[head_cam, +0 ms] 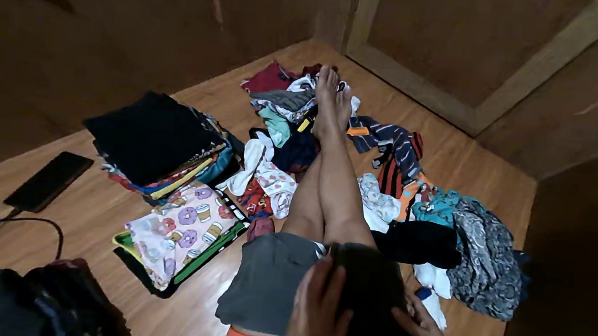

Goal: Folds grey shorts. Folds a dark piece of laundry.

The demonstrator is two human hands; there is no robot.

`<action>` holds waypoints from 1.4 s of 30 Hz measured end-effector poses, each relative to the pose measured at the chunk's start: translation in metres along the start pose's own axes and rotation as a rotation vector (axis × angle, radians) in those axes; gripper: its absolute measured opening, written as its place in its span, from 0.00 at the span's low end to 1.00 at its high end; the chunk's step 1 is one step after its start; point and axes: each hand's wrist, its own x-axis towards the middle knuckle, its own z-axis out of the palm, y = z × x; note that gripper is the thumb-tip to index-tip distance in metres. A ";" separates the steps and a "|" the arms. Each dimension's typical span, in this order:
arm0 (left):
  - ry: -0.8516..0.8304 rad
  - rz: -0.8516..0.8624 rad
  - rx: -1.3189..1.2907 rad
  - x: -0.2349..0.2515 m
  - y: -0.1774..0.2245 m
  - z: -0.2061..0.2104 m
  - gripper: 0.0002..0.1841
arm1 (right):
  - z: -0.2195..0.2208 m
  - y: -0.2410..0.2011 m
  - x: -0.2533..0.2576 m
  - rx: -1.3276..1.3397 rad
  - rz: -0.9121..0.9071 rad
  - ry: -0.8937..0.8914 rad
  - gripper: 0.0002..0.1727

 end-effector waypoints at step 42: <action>0.159 -0.924 -0.754 -0.035 -0.066 -0.103 0.30 | 0.227 -0.108 -0.045 -0.065 -0.228 -0.529 0.45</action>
